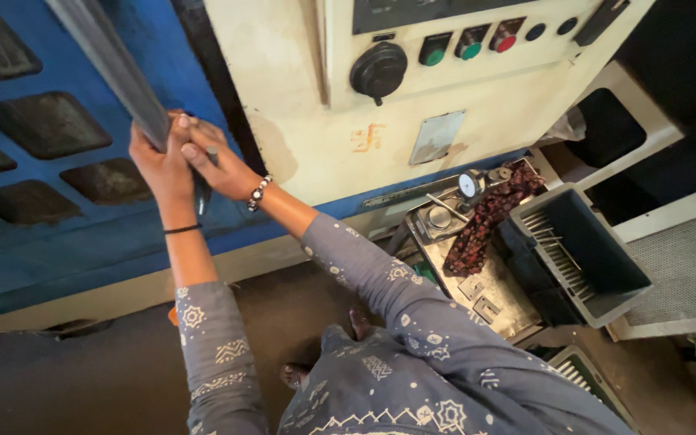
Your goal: The person wipes metal rods with a cloth, then opens a machine door to remove metal shavings and place them in a bin. The person repeats this cycle several times, wiping each rod and clearing the machine interior before closing the door.
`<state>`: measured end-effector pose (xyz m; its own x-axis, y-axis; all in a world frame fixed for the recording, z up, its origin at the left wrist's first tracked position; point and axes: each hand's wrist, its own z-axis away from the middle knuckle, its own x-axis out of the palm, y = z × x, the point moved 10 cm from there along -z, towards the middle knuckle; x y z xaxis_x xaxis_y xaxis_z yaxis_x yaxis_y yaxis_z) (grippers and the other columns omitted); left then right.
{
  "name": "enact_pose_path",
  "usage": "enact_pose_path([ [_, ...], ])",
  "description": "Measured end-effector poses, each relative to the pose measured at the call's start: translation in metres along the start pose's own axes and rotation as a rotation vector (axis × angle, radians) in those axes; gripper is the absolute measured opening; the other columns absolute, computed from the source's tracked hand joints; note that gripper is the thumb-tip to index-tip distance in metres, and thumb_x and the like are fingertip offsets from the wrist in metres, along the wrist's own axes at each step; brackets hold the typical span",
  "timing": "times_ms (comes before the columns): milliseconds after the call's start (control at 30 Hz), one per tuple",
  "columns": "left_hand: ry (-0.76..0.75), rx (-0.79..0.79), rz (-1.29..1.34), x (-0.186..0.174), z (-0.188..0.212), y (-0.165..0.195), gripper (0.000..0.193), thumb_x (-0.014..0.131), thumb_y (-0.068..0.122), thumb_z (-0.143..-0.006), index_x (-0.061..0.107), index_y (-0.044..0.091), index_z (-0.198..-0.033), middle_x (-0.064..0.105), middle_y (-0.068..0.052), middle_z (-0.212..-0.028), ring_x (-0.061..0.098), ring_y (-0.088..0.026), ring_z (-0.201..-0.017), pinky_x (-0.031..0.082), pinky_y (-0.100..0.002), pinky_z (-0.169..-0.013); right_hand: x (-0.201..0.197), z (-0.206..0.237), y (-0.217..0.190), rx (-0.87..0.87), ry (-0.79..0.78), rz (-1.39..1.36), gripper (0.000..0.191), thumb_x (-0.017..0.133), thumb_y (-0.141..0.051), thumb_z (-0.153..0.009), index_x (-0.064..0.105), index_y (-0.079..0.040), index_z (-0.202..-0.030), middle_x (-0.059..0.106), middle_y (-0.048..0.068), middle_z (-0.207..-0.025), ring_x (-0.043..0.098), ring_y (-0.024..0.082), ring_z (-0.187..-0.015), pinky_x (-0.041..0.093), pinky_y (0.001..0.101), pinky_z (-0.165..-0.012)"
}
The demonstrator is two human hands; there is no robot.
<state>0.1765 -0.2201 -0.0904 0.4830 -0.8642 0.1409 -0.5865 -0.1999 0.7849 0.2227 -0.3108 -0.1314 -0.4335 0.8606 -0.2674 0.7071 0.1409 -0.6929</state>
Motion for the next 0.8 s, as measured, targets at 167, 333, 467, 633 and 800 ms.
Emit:
enact_pose_path([
  [167,0.0,0.003,0.004,-0.002,0.001,-0.003,0.016,0.076,0.006,-0.102,0.064,-0.002,-0.108,0.071,-0.008,-0.103,0.068,-0.015,-0.094,0.056,-0.031,-0.09,0.001,0.0,0.0,-0.014,0.023,0.021,0.061,0.045,-0.042,-0.113,0.037,-0.005,-0.161,0.038,0.017,-0.166,0.029,0.032,-0.159,0.019,0.043,-0.134],
  [333,-0.007,0.022,-0.008,-0.007,0.0,-0.008,0.016,0.076,0.007,-0.102,0.064,-0.002,-0.11,0.071,-0.008,-0.105,0.067,-0.015,-0.095,0.056,-0.03,-0.091,0.001,-0.001,-0.006,-0.015,0.031,0.027,0.061,0.046,-0.041,-0.112,0.037,-0.006,-0.161,0.039,0.015,-0.166,0.03,0.032,-0.159,0.02,0.0419,-0.134],
  [467,-0.02,0.042,0.009,-0.011,-0.001,-0.013,0.016,0.076,0.004,-0.106,0.062,-0.002,-0.112,0.071,-0.009,-0.107,0.068,-0.017,-0.097,0.057,-0.032,-0.092,0.002,-0.001,-0.018,-0.08,0.03,0.068,0.054,0.045,-0.043,-0.114,0.043,-0.012,-0.158,0.041,0.008,-0.163,0.035,0.024,-0.154,0.023,0.0367,-0.132],
  [633,-0.061,0.057,0.043,-0.015,0.002,-0.017,0.01,0.07,-0.002,-0.113,0.06,-0.004,-0.116,0.073,-0.012,-0.11,0.071,-0.019,-0.095,0.059,-0.032,-0.09,0.009,0.0,-0.014,-0.038,0.035,0.111,0.059,0.045,-0.046,-0.113,0.041,-0.012,-0.161,0.038,0.008,-0.164,0.031,0.025,-0.156,0.022,0.0392,-0.134],
  [800,-0.062,0.079,0.039,-0.022,0.003,-0.019,0.006,0.063,-0.007,-0.111,0.058,-0.007,-0.113,0.072,-0.014,-0.109,0.07,-0.019,-0.096,0.058,-0.032,-0.091,0.014,0.001,-0.012,-0.032,0.017,0.088,0.061,0.044,-0.047,-0.113,0.038,-0.012,-0.162,0.037,0.009,-0.164,0.029,0.027,-0.157,0.021,0.0417,-0.135],
])
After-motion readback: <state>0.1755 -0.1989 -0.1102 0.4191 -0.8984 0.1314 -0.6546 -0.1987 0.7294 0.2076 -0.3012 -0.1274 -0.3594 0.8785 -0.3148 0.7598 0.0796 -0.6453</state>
